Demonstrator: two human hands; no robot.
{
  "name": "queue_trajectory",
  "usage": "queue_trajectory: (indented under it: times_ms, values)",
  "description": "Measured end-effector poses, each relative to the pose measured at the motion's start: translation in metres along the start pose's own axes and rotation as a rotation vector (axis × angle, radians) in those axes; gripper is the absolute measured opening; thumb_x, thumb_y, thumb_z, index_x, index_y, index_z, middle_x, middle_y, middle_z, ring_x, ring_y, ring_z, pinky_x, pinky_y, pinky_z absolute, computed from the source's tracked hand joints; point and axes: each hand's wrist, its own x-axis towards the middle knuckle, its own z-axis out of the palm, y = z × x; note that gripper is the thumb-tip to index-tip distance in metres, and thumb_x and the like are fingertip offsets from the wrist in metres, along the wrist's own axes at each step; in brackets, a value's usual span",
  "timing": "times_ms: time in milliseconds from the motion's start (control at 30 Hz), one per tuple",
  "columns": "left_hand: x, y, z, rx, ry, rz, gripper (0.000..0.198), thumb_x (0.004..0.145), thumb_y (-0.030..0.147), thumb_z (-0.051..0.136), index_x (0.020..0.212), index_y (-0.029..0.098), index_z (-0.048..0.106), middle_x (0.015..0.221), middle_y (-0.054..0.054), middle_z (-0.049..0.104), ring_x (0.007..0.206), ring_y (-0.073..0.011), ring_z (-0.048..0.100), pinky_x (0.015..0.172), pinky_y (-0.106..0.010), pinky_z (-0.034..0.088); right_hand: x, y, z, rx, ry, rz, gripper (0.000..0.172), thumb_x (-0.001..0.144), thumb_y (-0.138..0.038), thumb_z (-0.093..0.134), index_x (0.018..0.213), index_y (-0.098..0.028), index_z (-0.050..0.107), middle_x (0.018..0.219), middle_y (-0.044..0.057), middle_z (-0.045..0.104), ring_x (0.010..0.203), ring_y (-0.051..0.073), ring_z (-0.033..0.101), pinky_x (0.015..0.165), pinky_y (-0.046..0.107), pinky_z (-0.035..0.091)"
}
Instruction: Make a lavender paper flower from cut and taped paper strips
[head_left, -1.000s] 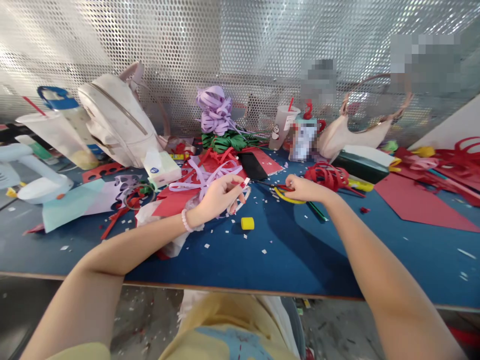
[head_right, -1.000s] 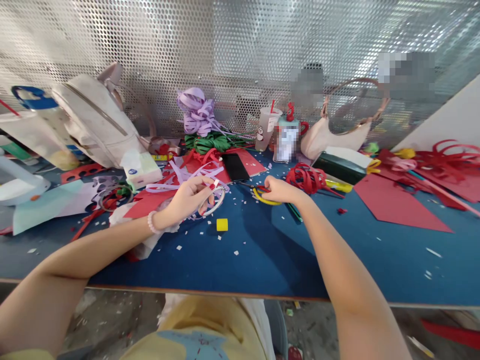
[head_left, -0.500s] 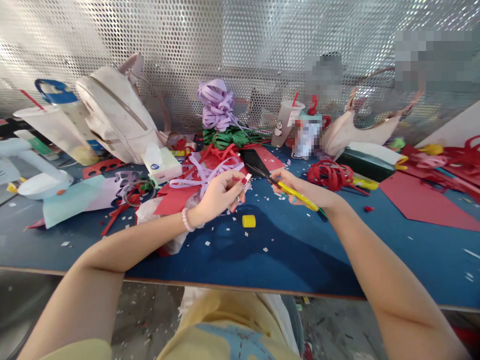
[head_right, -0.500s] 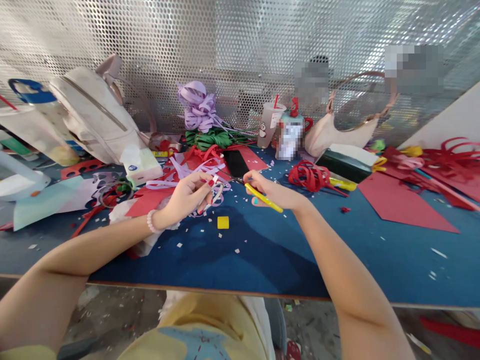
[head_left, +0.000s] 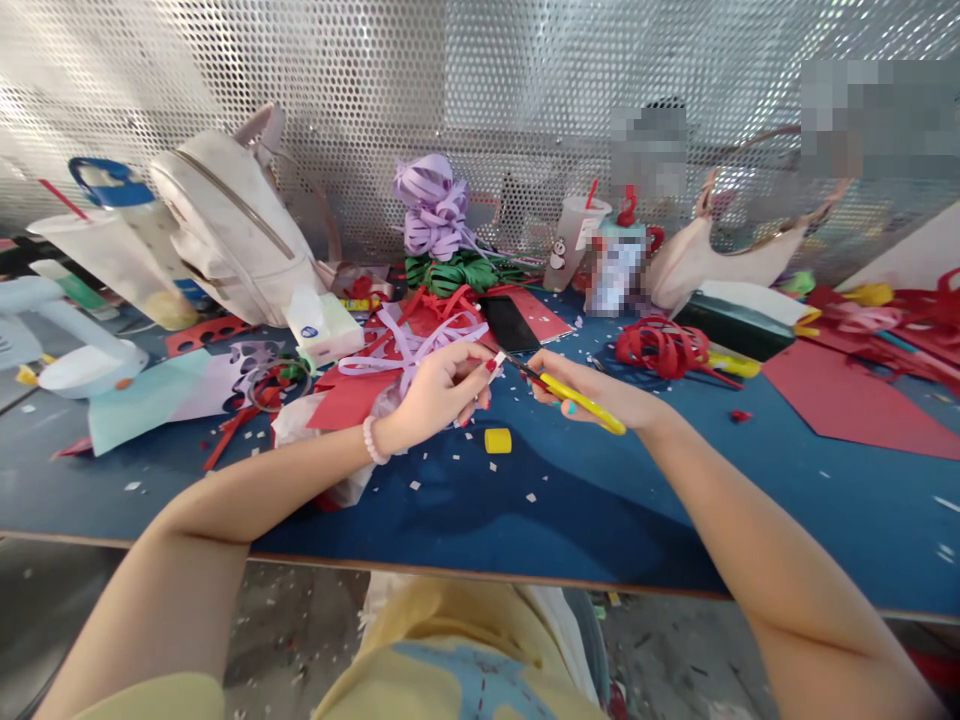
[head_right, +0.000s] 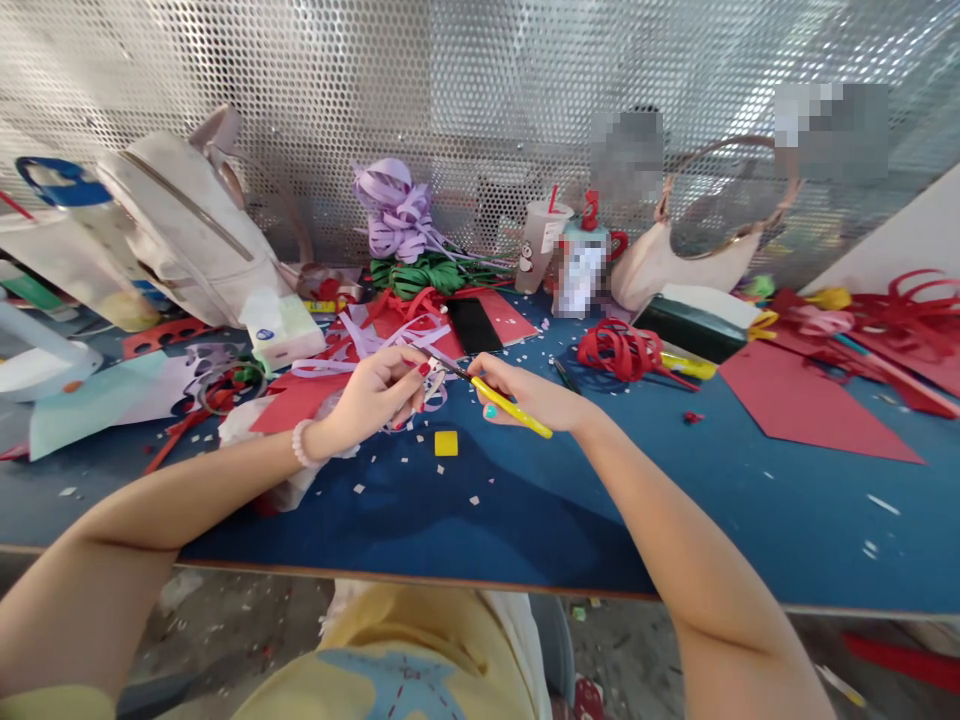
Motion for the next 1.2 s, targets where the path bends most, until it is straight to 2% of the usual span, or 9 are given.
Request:
queue_trajectory:
  times_ms: [433,533,700,867,933,1000,1100,1133,1200]
  values:
    - [0.000,0.007,0.002,0.023,0.029,-0.070,0.011,0.085,0.022,0.055,0.078,0.016,0.049,0.049,0.007,0.054,0.028,-0.0004,0.038,0.028,-0.010,0.027,0.002,0.001,0.004,-0.043,0.004,-0.016,0.049,0.080,-0.067,0.046,0.098,-0.023,0.034,0.075,-0.004,0.036,0.064,0.011,0.032,0.061,0.026,0.031]
    - [0.000,0.007,0.002,0.026,0.033,-0.070,0.010,0.084,0.021,0.055,0.078,0.016,0.050,0.049,0.007,0.054,0.028,-0.0004,0.037,0.028,-0.011,0.027,0.003,0.003,0.006,-0.028,0.028,0.000,0.043,0.082,-0.062,0.047,0.096,-0.023,0.035,0.073,-0.005,0.037,0.063,0.011,0.032,0.060,0.025,0.031]
    - [-0.001,0.010,0.003,0.046,0.033,-0.074,0.007,0.084,0.021,0.054,0.081,0.016,0.050,0.050,0.006,0.054,0.027,-0.0012,0.037,0.028,-0.011,0.027,0.007,0.006,0.010,-0.068,0.134,0.103,0.032,0.080,-0.049,0.053,0.089,-0.022,0.037,0.068,-0.006,0.042,0.060,0.010,0.036,0.058,0.024,0.031]
    - [-0.001,0.009,0.003,0.114,0.042,-0.036,0.005,0.086,0.018,0.048,0.088,0.015,0.052,0.053,0.006,0.055,0.029,-0.0009,0.037,0.031,-0.011,0.029,0.009,0.007,0.010,-0.179,0.314,0.114,0.030,0.076,-0.047,0.055,0.082,-0.023,0.038,0.058,-0.008,0.040,0.054,0.010,0.035,0.054,0.023,0.028]
    - [-0.002,0.007,0.003,0.192,0.033,-0.007,0.011,0.088,0.018,0.046,0.092,0.013,0.055,0.054,0.005,0.056,0.031,-0.0012,0.038,0.033,-0.012,0.030,0.008,0.007,0.007,-0.189,0.384,0.114,0.032,0.076,-0.050,0.055,0.081,-0.023,0.038,0.057,-0.008,0.039,0.053,0.010,0.035,0.053,0.023,0.027]
    - [-0.005,0.005,0.003,0.316,-0.029,0.018,0.023,0.088,0.018,0.044,0.107,0.013,0.056,0.056,0.004,0.058,0.032,-0.0025,0.040,0.035,-0.013,0.033,0.006,0.007,0.004,-0.213,0.463,0.113,0.035,0.075,-0.053,0.054,0.082,-0.024,0.037,0.058,-0.007,0.039,0.052,0.010,0.036,0.052,0.023,0.027]
    - [-0.009,-0.001,0.002,0.619,-0.178,0.115,0.050,0.089,0.018,0.045,0.138,0.013,0.035,0.062,0.002,0.064,0.040,-0.0071,0.051,0.043,-0.015,0.041,0.004,0.005,0.000,-0.382,0.607,0.135,0.035,0.073,-0.052,0.056,0.081,-0.024,0.038,0.057,-0.006,0.042,0.052,0.011,0.037,0.052,0.024,0.027]
    - [-0.010,-0.004,0.001,0.743,-0.206,0.174,0.053,0.090,0.020,0.046,0.140,0.012,0.031,0.065,0.001,0.066,0.045,-0.0095,0.056,0.047,-0.017,0.044,0.004,0.005,0.000,-0.461,0.660,0.154,0.033,0.073,-0.051,0.056,0.081,-0.023,0.038,0.057,-0.005,0.044,0.051,0.011,0.038,0.052,0.024,0.027]
    - [-0.009,-0.011,0.000,0.965,-0.220,0.316,0.044,0.093,0.026,0.044,0.134,0.011,0.040,0.070,-0.004,0.068,0.059,-0.0150,0.064,0.056,-0.023,0.048,0.006,0.006,0.001,-0.612,0.756,0.202,0.030,0.073,-0.047,0.055,0.083,-0.023,0.041,0.056,-0.004,0.048,0.049,0.013,0.042,0.051,0.025,0.027]
